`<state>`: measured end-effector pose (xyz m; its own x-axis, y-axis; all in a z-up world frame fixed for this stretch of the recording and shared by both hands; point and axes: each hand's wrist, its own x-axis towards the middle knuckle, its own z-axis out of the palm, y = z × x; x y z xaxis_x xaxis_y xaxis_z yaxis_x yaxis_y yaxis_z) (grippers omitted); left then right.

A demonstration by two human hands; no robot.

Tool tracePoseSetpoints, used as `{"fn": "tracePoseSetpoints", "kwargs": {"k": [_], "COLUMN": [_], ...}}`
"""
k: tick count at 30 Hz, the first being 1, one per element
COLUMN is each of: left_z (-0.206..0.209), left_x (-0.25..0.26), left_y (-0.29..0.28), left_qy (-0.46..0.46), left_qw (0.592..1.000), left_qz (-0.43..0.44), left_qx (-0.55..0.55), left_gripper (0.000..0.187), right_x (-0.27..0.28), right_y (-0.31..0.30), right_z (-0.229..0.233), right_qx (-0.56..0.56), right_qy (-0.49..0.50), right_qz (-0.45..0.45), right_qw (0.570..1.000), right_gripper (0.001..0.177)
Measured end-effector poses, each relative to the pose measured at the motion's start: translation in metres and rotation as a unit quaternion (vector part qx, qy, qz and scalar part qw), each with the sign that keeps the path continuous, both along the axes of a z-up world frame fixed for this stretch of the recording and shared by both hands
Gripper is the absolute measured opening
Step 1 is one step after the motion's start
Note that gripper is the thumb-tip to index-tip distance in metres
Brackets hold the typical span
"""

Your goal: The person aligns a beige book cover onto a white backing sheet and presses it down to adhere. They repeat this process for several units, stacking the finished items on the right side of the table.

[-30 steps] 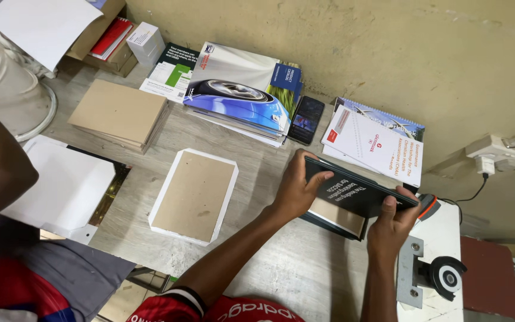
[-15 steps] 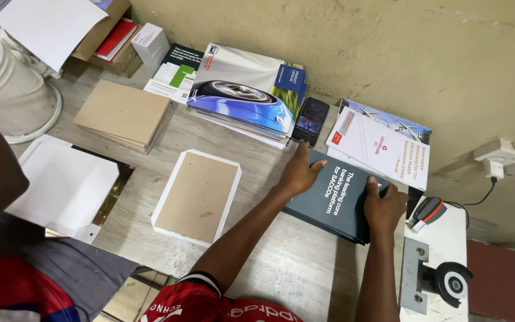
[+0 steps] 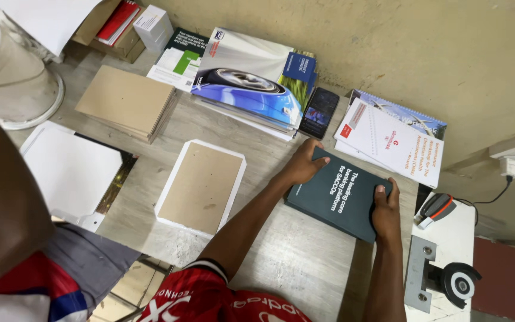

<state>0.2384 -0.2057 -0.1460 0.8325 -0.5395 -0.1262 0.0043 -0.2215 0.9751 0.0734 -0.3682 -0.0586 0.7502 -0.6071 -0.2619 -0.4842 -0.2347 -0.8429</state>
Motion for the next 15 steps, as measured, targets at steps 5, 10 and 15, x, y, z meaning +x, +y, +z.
{"fn": "tracePoseSetpoints", "kwargs": {"k": [5, 10, 15], "left_z": [0.038, 0.019, 0.004], "left_x": [-0.014, -0.033, -0.080], "left_y": [0.031, 0.175, 0.296], "left_qy": [0.001, -0.043, -0.005], "left_qw": [0.996, 0.942, 0.875], "left_qz": [0.058, 0.325, 0.452], "left_qx": [-0.072, -0.069, 0.175], "left_gripper": [0.071, 0.060, 0.045], "right_x": [-0.013, -0.040, -0.019], "right_y": [0.007, 0.108, 0.223], "right_z": [-0.005, 0.015, -0.025], "right_qx": [-0.091, -0.055, 0.432], "right_qy": [-0.086, -0.393, -0.056], "right_qz": [-0.066, -0.065, 0.010], "right_qw": [0.990, 0.916, 0.900], "right_gripper": [0.058, 0.037, 0.045]}}
